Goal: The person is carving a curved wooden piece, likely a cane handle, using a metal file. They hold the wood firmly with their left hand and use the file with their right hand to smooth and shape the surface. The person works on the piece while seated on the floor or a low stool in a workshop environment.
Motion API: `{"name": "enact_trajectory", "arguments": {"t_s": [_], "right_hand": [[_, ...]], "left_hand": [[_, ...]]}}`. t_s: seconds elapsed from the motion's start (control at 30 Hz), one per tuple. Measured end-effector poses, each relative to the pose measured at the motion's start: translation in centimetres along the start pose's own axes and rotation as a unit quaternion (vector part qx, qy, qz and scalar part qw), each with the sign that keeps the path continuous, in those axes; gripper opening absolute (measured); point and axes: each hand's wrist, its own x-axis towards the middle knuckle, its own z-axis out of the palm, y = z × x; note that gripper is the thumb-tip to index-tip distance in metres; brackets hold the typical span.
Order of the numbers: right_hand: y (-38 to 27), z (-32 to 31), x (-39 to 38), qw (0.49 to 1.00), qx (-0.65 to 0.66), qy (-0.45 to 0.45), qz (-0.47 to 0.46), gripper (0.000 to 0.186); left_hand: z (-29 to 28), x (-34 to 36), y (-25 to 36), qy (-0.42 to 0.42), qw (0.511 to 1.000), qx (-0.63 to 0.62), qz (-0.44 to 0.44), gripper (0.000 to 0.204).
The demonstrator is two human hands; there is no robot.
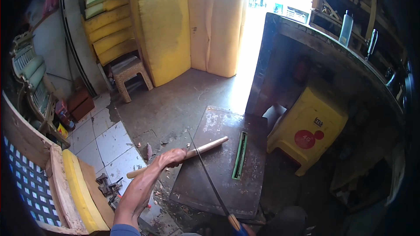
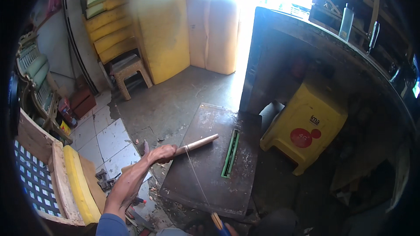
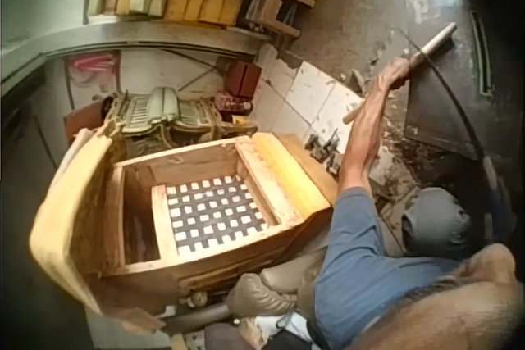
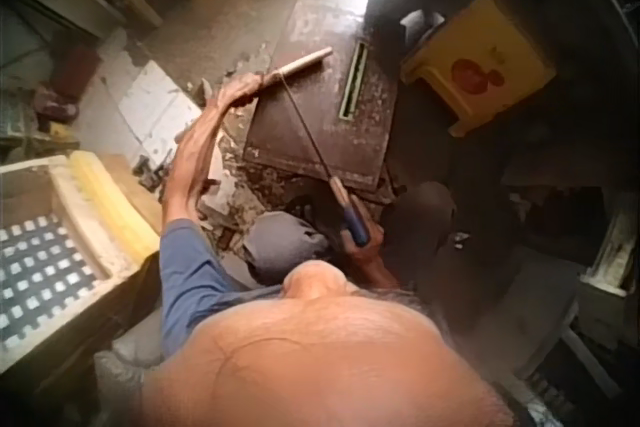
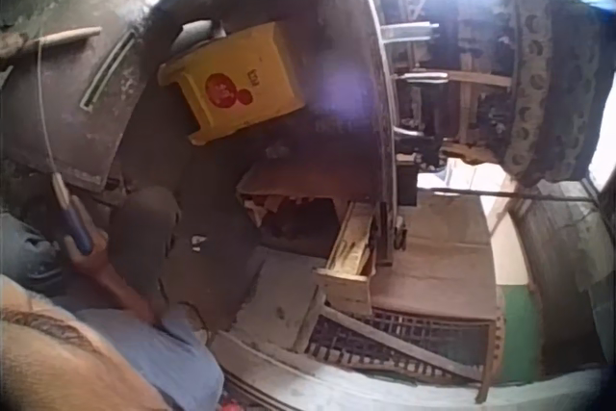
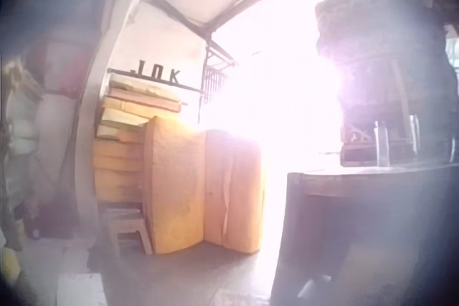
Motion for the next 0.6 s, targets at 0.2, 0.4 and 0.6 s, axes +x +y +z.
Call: {"name": "enact_trajectory", "arguments": {"t_s": [0.2,0.4,0.6], "right_hand": [[1.5,0.2,-0.9,0.999,0.001,0.016,-0.034,0.064],[-2.5,1.5,3.7,0.992,0.110,0.065,-0.013,0.066],[-1.5,-0.9,1.1,0.997,0.047,0.042,-0.042,0.065]], "left_hand": [[-1.2,-1.7,1.5,-0.059,0.994,-0.072,-0.053,0.058],[0.9,-2.0,0.4,0.073,0.994,0.054,0.054,0.063],[2.9,-5.6,2.2,0.217,0.962,0.127,0.108,0.059]]}}
